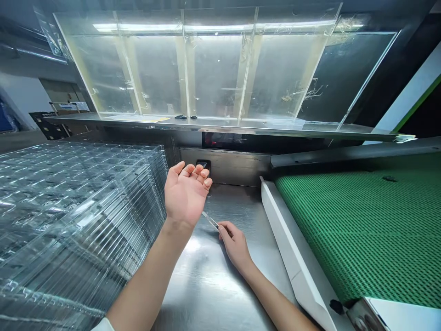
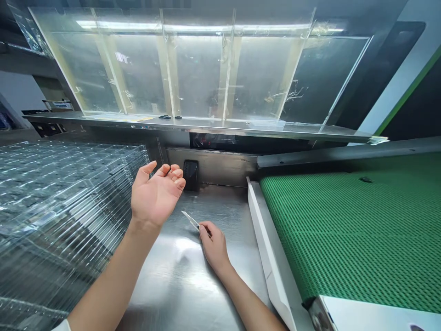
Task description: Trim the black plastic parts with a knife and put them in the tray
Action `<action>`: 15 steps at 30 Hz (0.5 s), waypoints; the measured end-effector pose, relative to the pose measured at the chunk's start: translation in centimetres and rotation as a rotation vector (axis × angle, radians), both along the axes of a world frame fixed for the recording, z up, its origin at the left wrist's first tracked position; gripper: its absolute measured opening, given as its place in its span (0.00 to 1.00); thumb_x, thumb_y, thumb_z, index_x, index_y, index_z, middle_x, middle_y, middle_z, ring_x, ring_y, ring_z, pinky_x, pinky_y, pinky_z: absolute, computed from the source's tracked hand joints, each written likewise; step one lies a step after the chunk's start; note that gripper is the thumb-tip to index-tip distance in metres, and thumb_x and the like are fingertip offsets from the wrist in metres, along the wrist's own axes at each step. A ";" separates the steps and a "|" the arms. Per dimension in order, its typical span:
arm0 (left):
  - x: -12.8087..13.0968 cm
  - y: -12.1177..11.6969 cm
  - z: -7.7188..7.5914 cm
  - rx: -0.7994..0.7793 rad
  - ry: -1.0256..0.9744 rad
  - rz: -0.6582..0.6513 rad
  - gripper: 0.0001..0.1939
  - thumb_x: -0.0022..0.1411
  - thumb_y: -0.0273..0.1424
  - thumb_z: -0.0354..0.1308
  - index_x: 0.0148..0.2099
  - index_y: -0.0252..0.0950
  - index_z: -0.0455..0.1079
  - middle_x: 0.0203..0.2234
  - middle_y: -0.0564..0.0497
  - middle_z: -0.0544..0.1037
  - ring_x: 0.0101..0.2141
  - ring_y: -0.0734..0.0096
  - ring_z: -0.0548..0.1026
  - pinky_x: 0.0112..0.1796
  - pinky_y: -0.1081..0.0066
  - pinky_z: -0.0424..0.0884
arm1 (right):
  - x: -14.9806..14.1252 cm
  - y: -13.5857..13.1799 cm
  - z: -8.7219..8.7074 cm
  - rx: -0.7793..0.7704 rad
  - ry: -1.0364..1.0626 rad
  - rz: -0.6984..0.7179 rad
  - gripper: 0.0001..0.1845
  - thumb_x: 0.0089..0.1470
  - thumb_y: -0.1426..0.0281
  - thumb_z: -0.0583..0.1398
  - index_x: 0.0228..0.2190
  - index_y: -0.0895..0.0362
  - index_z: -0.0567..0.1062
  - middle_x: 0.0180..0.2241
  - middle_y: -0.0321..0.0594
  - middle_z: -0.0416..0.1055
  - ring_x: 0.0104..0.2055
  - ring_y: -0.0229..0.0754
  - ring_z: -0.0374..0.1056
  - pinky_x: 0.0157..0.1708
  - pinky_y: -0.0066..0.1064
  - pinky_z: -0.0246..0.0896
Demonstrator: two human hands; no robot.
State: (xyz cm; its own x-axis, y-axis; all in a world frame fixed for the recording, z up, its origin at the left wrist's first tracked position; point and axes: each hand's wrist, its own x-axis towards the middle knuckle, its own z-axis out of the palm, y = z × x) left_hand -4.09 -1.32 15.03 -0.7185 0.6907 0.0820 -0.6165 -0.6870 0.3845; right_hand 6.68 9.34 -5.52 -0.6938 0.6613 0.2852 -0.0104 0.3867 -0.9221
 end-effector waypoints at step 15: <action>0.5 -0.9 0.2 0.060 0.084 -0.068 0.19 0.70 0.32 0.52 0.27 0.39 0.50 0.22 0.58 0.55 0.18 0.80 0.54 0.18 0.76 0.54 | 0.0 0.0 0.0 -0.023 -0.008 0.005 0.22 0.62 0.52 0.56 0.36 0.56 0.81 0.28 0.38 0.72 0.32 0.46 0.68 0.34 0.33 0.58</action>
